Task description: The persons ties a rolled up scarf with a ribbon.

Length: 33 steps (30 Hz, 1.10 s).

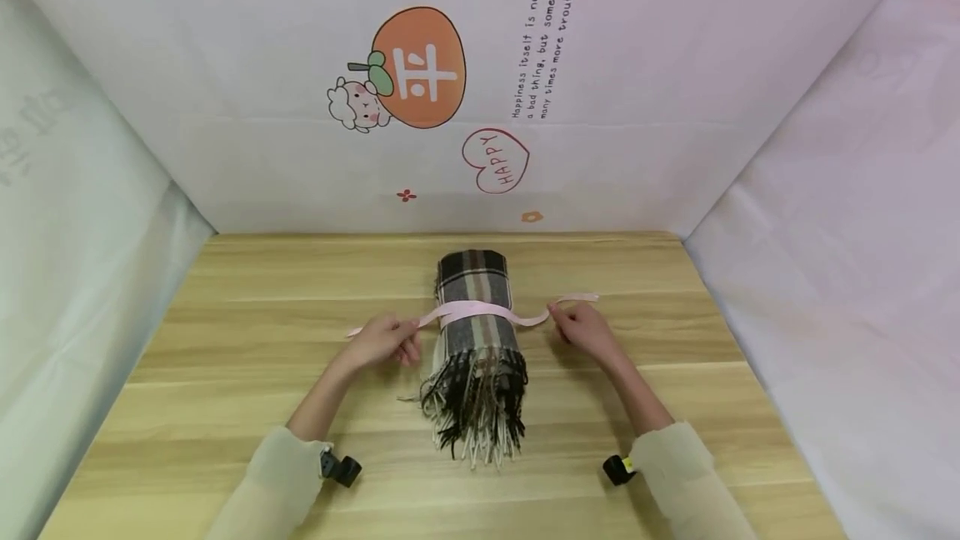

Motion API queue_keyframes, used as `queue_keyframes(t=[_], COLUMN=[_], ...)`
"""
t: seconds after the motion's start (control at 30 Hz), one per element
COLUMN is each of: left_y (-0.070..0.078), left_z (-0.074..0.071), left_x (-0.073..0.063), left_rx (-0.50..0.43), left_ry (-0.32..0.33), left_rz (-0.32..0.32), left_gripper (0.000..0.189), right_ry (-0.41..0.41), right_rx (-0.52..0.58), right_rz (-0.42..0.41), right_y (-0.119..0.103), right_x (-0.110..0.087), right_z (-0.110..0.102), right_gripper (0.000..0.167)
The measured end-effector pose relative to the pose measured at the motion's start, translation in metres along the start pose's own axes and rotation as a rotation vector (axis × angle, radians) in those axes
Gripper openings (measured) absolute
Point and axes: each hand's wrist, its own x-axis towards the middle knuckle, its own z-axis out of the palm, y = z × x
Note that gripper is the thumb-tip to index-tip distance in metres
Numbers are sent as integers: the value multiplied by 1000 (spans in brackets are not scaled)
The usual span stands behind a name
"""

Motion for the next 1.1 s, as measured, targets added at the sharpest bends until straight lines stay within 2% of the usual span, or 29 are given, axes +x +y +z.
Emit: queue_keyframes(t=[0.1, 0.17, 0.27, 0.37, 0.47, 0.57, 0.63, 0.73, 0.87, 0.93, 1.0, 1.1], left_y=[13, 21, 29, 33, 33, 30, 28, 22, 8, -2, -9, -17], left_z=[4, 7, 14, 22, 29, 33, 34, 34, 37, 40, 45, 54], left_x=[6, 13, 26, 34, 34, 29, 23, 13, 3, 2, 5, 12], left_rx=[178, 278, 379, 431, 421, 350, 302, 256, 205, 183, 116, -6], left_ry=[165, 229, 235, 250, 296, 333, 334, 307, 244, 234, 230, 268], left_rz=[173, 259, 356, 391, 366, 317, 288, 223, 64, 4, -31, -37], left_gripper=[25, 19, 19, 20, 18, 14, 15, 24, 36, 39, 40, 39], right_ry=[7, -18, -65, -69, -17, 52, 83, 103, 89, 64, 60, 90], right_rx=[-34, -30, -35, -54, -40, 5, 29, 86, 109, 123, 211, 519], right_rz=[-193, -285, -349, -383, -389, -355, -317, -197, -7, 69, 134, 247], right_y=[-18, -29, -41, -48, -50, -50, -48, -44, -36, -32, -29, -31], right_x=[5, 10, 19, 25, 26, 22, 18, 7, -11, -17, -21, -22], right_z=[6, 12, 23, 31, 37, 38, 37, 35, 42, 50, 61, 77], right_gripper=[32, 18, 16, 16, 13, 11, 14, 24, 34, 38, 43, 49])
